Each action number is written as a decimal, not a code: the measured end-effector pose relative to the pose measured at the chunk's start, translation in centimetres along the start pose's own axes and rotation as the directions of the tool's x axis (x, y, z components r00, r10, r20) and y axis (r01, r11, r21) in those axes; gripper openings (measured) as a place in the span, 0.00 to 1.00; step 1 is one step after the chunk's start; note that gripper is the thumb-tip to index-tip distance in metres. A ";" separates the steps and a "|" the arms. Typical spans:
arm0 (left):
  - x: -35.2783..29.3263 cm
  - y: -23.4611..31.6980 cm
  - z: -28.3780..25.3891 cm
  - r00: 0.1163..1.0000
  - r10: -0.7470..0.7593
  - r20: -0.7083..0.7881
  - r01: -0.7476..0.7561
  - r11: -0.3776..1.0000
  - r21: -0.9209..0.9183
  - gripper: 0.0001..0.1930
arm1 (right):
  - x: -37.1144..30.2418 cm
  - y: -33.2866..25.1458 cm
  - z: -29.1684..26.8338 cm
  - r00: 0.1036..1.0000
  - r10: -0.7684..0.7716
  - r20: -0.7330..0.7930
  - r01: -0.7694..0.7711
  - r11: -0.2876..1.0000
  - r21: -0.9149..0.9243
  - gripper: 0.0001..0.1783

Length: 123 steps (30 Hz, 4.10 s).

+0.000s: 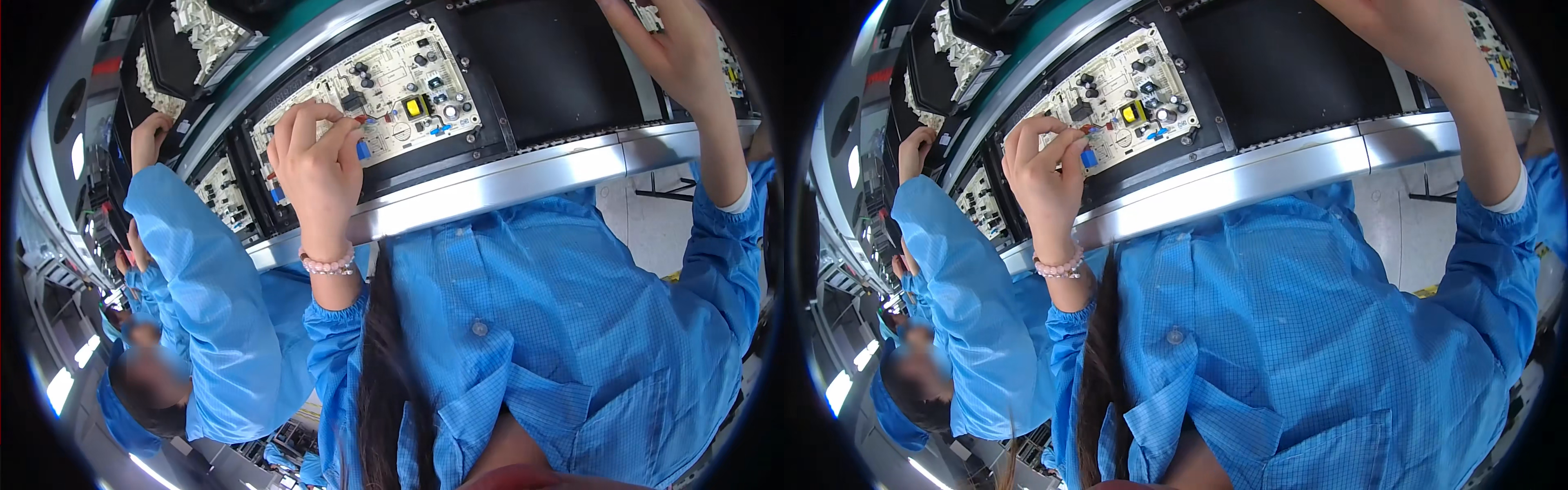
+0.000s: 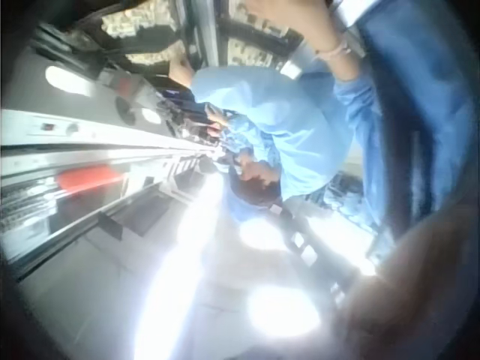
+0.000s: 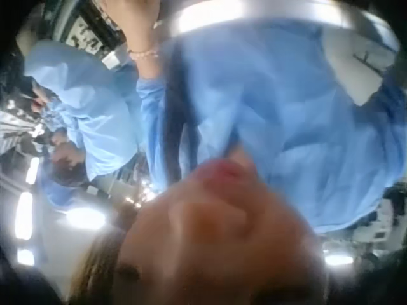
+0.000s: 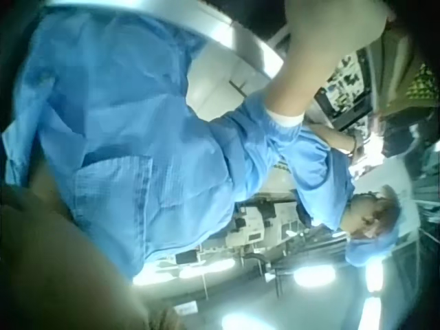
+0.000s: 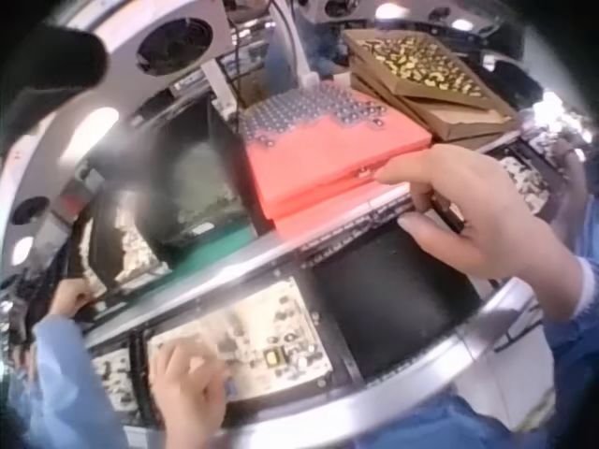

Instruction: The person is manually inserting small electronic components from trays into printed circuit boards moving along an assembly line.

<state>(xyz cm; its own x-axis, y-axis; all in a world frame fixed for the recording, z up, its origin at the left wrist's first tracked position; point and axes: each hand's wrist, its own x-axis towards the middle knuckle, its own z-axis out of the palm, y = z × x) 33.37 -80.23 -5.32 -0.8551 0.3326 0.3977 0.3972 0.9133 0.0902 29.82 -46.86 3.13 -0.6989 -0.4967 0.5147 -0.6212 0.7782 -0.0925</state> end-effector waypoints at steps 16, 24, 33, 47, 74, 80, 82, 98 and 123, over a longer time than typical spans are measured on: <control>1.2 1.1 -0.9 0.992 0.028 0.119 -0.031 0.999 0.024 0.05 | -0.1 0.5 0.7 1.000 0.020 0.015 -0.020 1.000 0.006 0.23; 1.5 2.2 -0.6 0.982 0.157 0.107 -0.166 0.982 0.088 0.04 | 1.7 0.0 1.3 0.995 -0.099 0.025 0.100 0.995 -0.008 0.21; 0.8 -0.8 0.1 0.994 0.046 0.103 -0.030 0.987 -0.159 0.03 | 2.1 0.1 1.2 0.984 -0.172 0.054 0.174 0.984 -0.031 0.20; 0.7 -1.1 1.0 0.994 0.101 0.032 -0.094 0.980 -0.173 0.03 | 1.7 0.3 1.9 0.994 -0.101 0.047 0.100 0.995 0.011 0.20; 12.7 -19.9 -0.3 0.925 -0.363 0.115 0.352 0.930 0.101 0.10 | 16.9 6.1 17.2 0.969 0.087 -0.231 -0.099 0.994 -0.043 0.17; 12.7 -21.3 -0.9 0.966 -0.236 0.107 0.228 0.970 0.087 0.09 | 18.0 7.5 18.5 0.976 0.009 -0.217 -0.014 1.000 -0.021 0.15; 12.7 -21.4 -0.9 0.943 -0.294 0.159 0.290 0.956 0.043 0.08 | 17.2 7.2 18.1 0.989 0.070 -0.134 -0.079 0.995 -0.064 0.17; 6.0 -20.7 -4.6 0.790 -0.586 0.179 0.401 0.273 -0.874 0.15 | 11.5 -1.8 8.8 0.992 -0.017 0.122 -0.035 0.911 0.412 0.15; -4.8 -13.2 -8.0 0.752 -0.500 0.429 0.551 0.120 -0.826 0.07 | 11.3 -6.3 9.4 0.938 -0.110 0.327 -0.088 0.841 0.534 0.16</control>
<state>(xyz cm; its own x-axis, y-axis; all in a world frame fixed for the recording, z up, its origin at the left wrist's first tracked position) 34.87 -95.80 -1.12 -0.9848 -0.1056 -0.1382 -0.1487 0.0991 0.9839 22.48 -60.96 1.53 -0.7037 -0.6775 0.2140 -0.6503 0.4929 -0.5781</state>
